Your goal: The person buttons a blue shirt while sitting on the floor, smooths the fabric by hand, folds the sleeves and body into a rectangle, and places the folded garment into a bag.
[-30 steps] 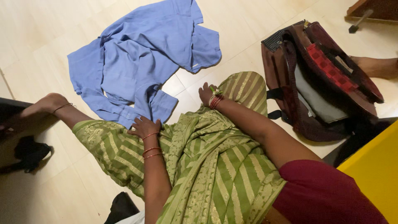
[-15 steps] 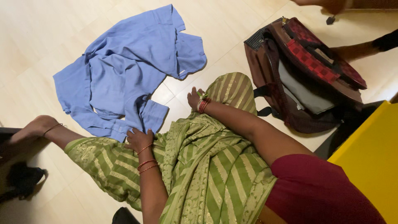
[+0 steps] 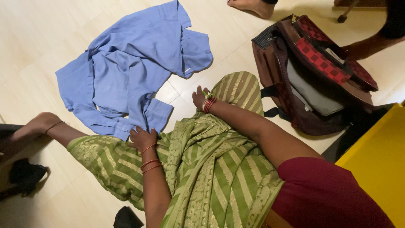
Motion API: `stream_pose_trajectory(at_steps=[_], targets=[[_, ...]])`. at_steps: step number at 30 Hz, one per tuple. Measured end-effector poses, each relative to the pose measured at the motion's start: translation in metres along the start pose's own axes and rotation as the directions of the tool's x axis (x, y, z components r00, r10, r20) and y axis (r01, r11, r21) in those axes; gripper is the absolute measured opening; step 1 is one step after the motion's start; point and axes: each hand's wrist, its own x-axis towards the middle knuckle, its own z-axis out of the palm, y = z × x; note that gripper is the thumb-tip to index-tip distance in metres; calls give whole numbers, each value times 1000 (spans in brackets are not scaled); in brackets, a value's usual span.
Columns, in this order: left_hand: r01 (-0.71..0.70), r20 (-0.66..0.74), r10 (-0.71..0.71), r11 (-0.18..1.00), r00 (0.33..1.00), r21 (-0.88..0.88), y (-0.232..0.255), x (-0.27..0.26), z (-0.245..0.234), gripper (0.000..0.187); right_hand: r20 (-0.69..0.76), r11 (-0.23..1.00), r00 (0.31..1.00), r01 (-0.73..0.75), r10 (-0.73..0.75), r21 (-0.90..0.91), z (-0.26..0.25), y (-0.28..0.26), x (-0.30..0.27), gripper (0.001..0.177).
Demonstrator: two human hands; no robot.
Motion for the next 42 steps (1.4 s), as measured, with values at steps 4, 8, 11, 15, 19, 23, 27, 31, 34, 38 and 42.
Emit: stream_pose_trajectory(at_steps=[4, 8, 11, 15, 19, 23, 27, 31, 34, 38, 42], targets=[[3, -3, -3, 999, 1000, -36, 0, -3, -3, 79, -17, 1000, 1000, -11, 11, 3, 10, 1, 12, 74], [-28, -58, 27, 999, 998, -23, -3, 0, 4, 80, 1, 1000, 1000, -14, 14, 11, -3, -1, -1, 77], [-38, -66, 37, 999, 997, -9, -6, 2, 9, 80, 17, 1000, 1000, -17, 17, 15, -15, -5, -11, 79], [-44, -72, 44, 999, 996, -5, -8, 5, 14, 81, -23, 1000, 1000, 1, 0, 24, -16, -4, -14, 75], [-33, -52, 33, 999, 998, 0, -8, 7, 15, 83, 35, 1000, 999, 5, -5, 9, -16, -3, -11, 83], [-36, -36, 35, 999, 999, -18, -7, 4, 10, 82, 32, 1000, 999, 28, -28, -13, -15, -2, -10, 87], [-39, -42, 37, 998, 998, -47, -6, 1, 7, 83, 102, 999, 995, 10, -5, -44, -20, -5, -11, 99], [-30, -37, 29, 999, 999, -42, -6, 3, 8, 85, 64, 999, 998, 23, -21, -31, -17, -4, -10, 98], [-36, -43, 34, 999, 999, -33, -6, 3, 9, 83, 47, 1000, 999, 17, -16, -15, -13, -3, -6, 93], [-30, -41, 28, 999, 999, -32, -6, 3, 8, 81, 20, 1000, 1000, 8, -8, 2, -8, -2, -4, 88], [-33, -43, 32, 999, 999, -42, -5, 1, 8, 81, -27, 1000, 999, 22, -21, 9, -3, 1, -1, 84]])
